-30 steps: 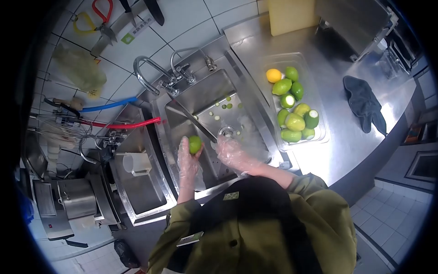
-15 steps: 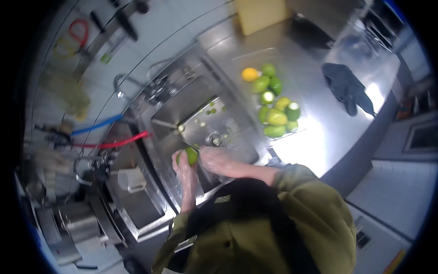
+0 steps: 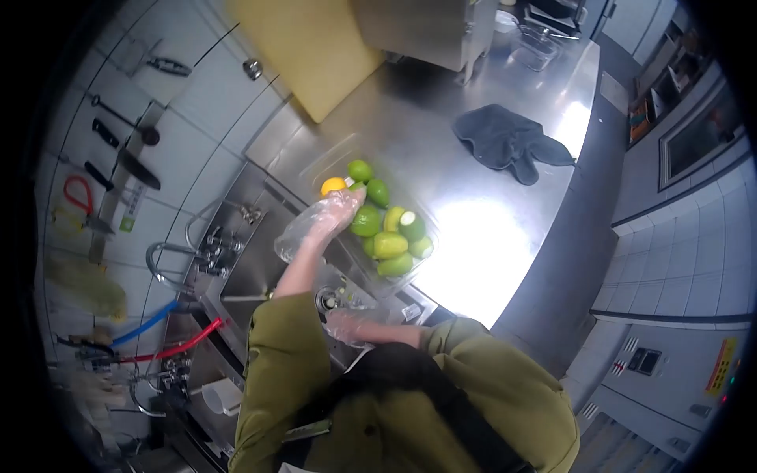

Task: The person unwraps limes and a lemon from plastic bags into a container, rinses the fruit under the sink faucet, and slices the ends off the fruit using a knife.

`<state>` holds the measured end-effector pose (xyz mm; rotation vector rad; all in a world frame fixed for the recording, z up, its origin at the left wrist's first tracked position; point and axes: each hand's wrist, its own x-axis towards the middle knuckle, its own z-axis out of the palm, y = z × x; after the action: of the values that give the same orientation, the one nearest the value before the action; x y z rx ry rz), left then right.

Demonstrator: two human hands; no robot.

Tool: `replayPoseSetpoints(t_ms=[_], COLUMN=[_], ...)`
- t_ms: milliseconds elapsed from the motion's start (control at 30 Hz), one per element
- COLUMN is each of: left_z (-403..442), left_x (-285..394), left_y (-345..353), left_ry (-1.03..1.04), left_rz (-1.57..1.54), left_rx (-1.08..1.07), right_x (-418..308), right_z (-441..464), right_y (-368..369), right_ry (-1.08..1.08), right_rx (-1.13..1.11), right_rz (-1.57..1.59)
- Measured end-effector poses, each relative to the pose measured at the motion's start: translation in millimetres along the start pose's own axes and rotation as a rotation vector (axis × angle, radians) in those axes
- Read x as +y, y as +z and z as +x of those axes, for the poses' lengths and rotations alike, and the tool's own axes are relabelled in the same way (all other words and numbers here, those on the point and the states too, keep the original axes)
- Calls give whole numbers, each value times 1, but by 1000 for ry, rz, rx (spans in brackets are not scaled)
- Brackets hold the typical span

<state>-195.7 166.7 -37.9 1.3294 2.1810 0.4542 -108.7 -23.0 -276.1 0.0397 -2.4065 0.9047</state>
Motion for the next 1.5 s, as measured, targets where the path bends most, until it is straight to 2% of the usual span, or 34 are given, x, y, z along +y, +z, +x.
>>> replayPoseSetpoints(t_ms=[33, 67, 100, 133, 167, 200, 267, 333, 367, 400, 500, 567, 667, 733, 767, 833, 933, 1100, 1300, 1400, 1500], left_z=[21, 42, 41, 40, 37, 31, 46, 48, 52, 45, -2, -61, -136, -177, -195, -225, -249, -262, -263, -257, -256], left_x=[-6, -19, -15, -8, -2, 12, 4, -6, -8, -7, -3, -23, -91, -146, -162, -168, -168, -167, -156, -170, -168], left_y=[8, 18, 15, 17, 20, 13, 16, 17, 16, 6, -43, -77, -76, -63, -57, -57, -57, -58, -71, -62, -61], left_ry=[-50, -101, -19, -70, -127, -182, -144, -125, -133, -47, 142, 175, 91, -13, -125, -221, -301, -294, -365, -345, -374], left_rz=[57, 112, -85, -64, -43, -21, -33, -50, 27, -94, -393, -494, -617, -578, -552, -481, -417, -336, -277, -119, -167], left_rx=[-9, -17, -120, -103, -86, -64, -98, -137, -95, -21, 168, 246, 424, 439, 444, 472, 469, 500, 380, 373, 352], right_x=[6, 13, 18, 24, 29, 27, 17, 12, 10, 6, -26, -41, -52, -68, -80, -101, -112, -116, -113, -117, -123], right_z=[1, -3, -5, -7, -13, -10, -2, 2, 5, 11, 46, 60, 68, 85, 94, 110, 113, 116, 113, 114, 115], right_y=[3, 10, 12, 14, 15, 3, -21, -27, -30, -34, -101, -134, -141, -153, -161, -176, -173, -166, -166, -170, -174], right_ry=[-30, 73, 184, 295, 340, 316, 219, 116, 82, 59, 699, 729, 593, 560, 559, 565, 262, 207, 169, 169, 143], right_rx=[89, 63, 71, 112, 88, 1, -157, -179, -188, -198, -457, -397, -239, -113, -127, -140, -121, -182, -168, -176, -176], right_rz=[-38, 251, 574, 861, 840, 576, 11, -268, -386, -471, 122, 224, 186, 160, 129, 48, -121, -107, -118, -119, -219])
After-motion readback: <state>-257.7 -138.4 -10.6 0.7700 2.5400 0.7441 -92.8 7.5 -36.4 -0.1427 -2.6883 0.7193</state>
